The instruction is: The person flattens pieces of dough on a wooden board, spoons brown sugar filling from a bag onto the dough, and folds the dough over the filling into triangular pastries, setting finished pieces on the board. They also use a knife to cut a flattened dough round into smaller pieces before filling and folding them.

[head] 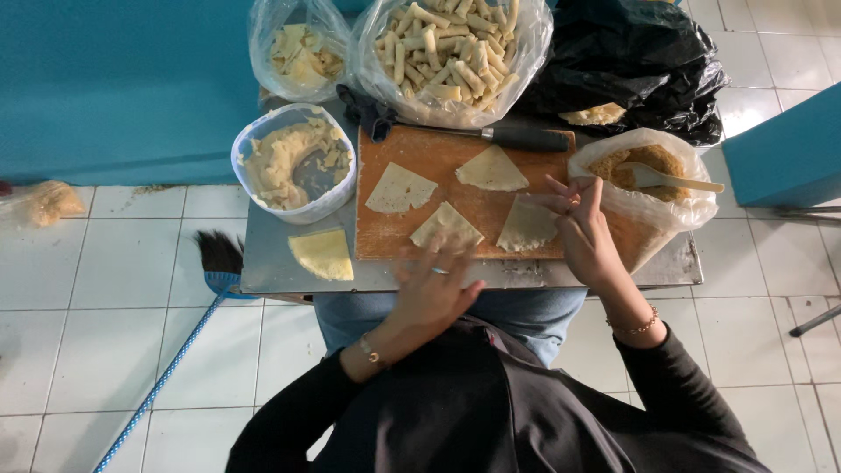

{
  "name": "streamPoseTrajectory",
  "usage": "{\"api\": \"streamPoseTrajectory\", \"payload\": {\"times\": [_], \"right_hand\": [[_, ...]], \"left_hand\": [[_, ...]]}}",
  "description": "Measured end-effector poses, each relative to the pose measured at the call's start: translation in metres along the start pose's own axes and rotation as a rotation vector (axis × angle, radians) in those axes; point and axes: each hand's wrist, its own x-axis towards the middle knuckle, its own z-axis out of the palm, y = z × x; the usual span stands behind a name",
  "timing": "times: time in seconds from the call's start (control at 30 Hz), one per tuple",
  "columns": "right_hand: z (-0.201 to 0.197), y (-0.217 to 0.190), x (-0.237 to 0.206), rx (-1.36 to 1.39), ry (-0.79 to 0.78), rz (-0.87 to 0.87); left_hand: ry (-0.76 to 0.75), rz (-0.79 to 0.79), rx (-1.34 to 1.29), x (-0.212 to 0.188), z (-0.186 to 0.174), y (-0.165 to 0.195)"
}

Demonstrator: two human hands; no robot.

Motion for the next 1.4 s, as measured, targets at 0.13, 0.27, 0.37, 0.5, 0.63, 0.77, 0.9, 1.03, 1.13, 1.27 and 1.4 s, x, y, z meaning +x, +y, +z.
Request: {"api": "streamPoseTrajectory", "payload": {"times": [0.13,0.27,0.37,0.5,0.63,0.77,0.9,1.03,1.13,1.27,1.4], "right_hand": [[0.003,0.021,-0.009,-0.094,-0.015,-0.019],[0.012,0.017,-0.022,-0.287,-0.067,-0.031],[0.022,0.006,-0.034,-0.854,-0.077,-0.204],[0.025,-0.003,-0.038,-0.971,-0.055,-0.248],[0.009,-0.004,-0.035,-1.084,-0.086,-0.219],[-0.007,0.000,-0.035,-0.898,-0.107,-0.303],[-0.003,0.009,-0.036,-0.999,-0.186,-0.340],[0.004,0.016,-0.038,-0.987,-0.205,-0.352],[0.007,0.017,-0.038,-0.992,-0.220,-0.348],[0.010,0.015,-0.034,-1.188,-0.230,-0.390],[0.014,0.012,-0.026,-1.338,-0.179,-0.466]], "left_hand": [[-0.005,0.187,-0.033,0.021,0.010,0.021],[-0.059,0.205,-0.031,0.029,0.014,0.026],[-0.034,0.212,0.002,0.027,0.014,0.025],[-0.015,0.191,0.002,0.027,0.015,0.027],[0.012,0.198,0.031,0.027,0.012,0.026],[0.010,0.203,0.056,0.027,0.011,0.026],[-0.010,0.210,0.040,0.026,0.014,0.025],[-0.028,0.208,0.020,0.024,0.018,0.024],[-0.032,0.204,0.009,0.023,0.022,0.024],[-0.024,0.199,0.020,0.021,0.027,0.023],[-0.003,0.201,0.025,0.020,0.030,0.022]]}}
